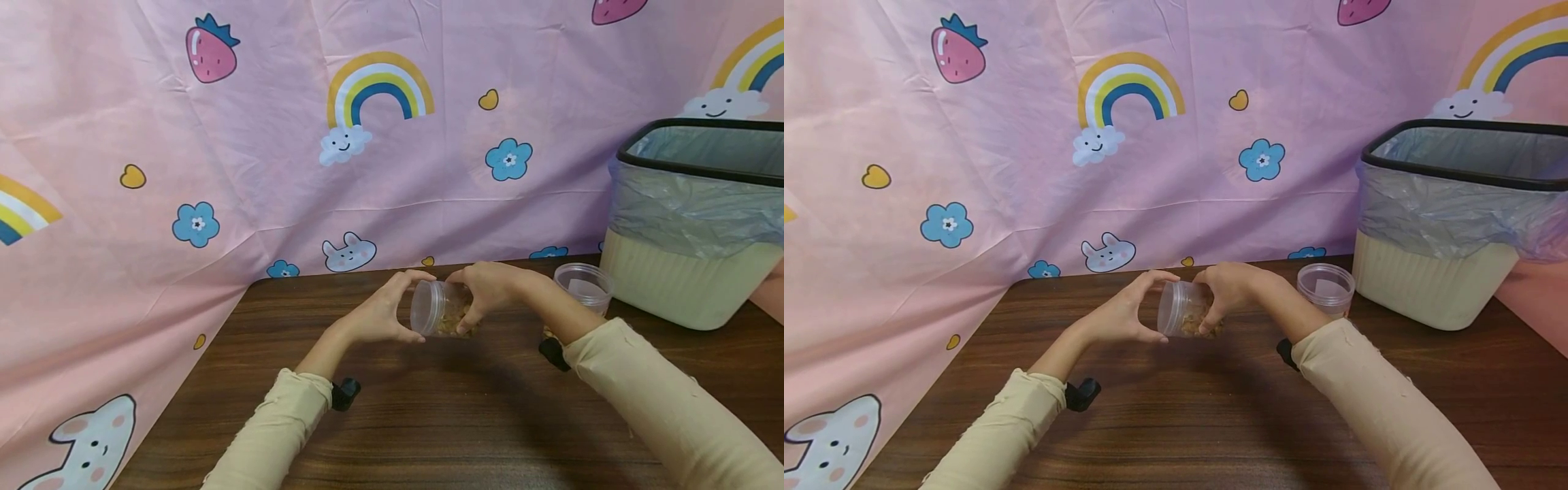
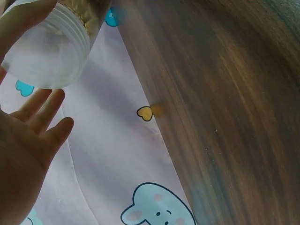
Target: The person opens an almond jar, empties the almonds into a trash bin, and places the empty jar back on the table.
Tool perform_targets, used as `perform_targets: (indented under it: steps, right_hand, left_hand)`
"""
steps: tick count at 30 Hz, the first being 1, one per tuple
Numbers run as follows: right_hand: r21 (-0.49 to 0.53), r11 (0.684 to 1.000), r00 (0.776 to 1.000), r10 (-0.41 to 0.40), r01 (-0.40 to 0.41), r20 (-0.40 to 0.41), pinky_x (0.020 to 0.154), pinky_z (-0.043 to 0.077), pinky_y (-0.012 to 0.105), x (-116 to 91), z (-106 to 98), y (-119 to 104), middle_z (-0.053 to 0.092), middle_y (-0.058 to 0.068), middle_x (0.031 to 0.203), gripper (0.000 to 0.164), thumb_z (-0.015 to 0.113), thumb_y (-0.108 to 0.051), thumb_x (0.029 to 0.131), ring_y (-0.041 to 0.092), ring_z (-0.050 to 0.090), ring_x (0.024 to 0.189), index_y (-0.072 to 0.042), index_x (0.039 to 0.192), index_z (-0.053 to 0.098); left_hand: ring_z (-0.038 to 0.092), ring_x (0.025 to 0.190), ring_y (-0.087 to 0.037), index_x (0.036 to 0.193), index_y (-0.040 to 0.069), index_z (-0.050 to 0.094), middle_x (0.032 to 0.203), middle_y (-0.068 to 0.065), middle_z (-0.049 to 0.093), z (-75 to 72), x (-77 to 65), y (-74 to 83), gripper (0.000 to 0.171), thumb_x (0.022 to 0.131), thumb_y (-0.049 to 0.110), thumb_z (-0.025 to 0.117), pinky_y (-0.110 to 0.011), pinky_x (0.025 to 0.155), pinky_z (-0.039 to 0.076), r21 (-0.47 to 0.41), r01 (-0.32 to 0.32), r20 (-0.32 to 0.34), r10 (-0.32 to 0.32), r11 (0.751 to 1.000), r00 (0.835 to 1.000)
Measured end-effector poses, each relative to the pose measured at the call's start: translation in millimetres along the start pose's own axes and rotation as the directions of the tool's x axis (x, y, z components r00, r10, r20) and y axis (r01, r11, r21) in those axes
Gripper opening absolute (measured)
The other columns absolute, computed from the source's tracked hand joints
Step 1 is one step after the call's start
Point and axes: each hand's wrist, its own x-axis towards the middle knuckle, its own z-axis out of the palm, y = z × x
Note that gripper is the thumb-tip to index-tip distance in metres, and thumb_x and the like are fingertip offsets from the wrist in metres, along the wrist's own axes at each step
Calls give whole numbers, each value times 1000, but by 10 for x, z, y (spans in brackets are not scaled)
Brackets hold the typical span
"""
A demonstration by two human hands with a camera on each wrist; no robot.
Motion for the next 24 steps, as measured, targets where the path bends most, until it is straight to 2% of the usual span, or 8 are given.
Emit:
perform_targets:
  steps: [2,5,9,14,19,21,23,24]
  right_hand:
    - [-2,1000,1000,4,-4,5,76,48,35,3,-3,-9,61,2,101,86,79,-48,64,15,58,88,-3,130,48]
    - [-3,1000,1000,5,-5,11,76,48,35,8,-2,-13,61,1,101,86,79,-48,64,15,58,88,-3,130,48]
    - [-9,1000,1000,3,-3,20,77,48,35,11,5,-11,61,1,103,86,79,-48,65,15,58,89,-2,131,48]
    - [-12,1000,1000,-3,4,30,76,48,34,16,5,-16,61,1,102,86,78,-49,66,15,58,88,-2,131,47]
    - [-5,1000,999,8,-8,35,75,48,34,14,3,-32,60,1,101,87,78,-49,66,15,57,87,-2,132,46]
    - [-3,1000,999,12,-12,35,76,48,34,12,2,-32,60,1,102,88,78,-48,66,15,57,88,-1,132,46]
    - [-5,1000,999,20,-20,33,76,48,35,13,3,-28,60,1,102,88,78,-49,65,15,57,88,-2,132,46]
    - [-6,1000,999,24,-24,32,76,48,34,12,1,-28,60,1,102,88,79,-49,65,14,57,88,-3,132,46]
  left_hand:
    - [43,118,-16,134,26,33,130,2,39,-9,6,11,90,61,20,87,-36,91,41,-4,30,10,-30,1000,999]
    - [47,114,-17,133,29,33,126,0,44,-28,6,31,85,65,29,84,-38,88,44,-26,117,38,-116,993,993]
    - [56,104,-17,134,30,31,117,-5,53,-45,-2,53,78,72,40,77,-37,82,48,-65,247,87,-241,967,967]
    - [61,88,-11,133,26,32,105,-6,58,-49,-2,61,71,77,50,68,-32,74,49,-20,352,108,-348,936,931]
    - [60,82,-10,132,19,36,94,-1,61,-43,14,55,68,81,57,59,-31,73,49,25,407,107,-407,913,907]
    - [60,85,-12,134,17,35,96,-3,61,-40,11,57,71,81,59,57,-32,75,49,17,422,109,-421,907,901]
    - [60,92,-13,137,17,31,104,-5,60,-35,2,61,75,81,58,58,-34,79,48,-5,411,102,-409,912,907]
    - [58,98,-14,139,19,28,111,-6,58,-34,-6,59,78,79,56,61,-35,82,47,-12,392,94,-389,920,917]
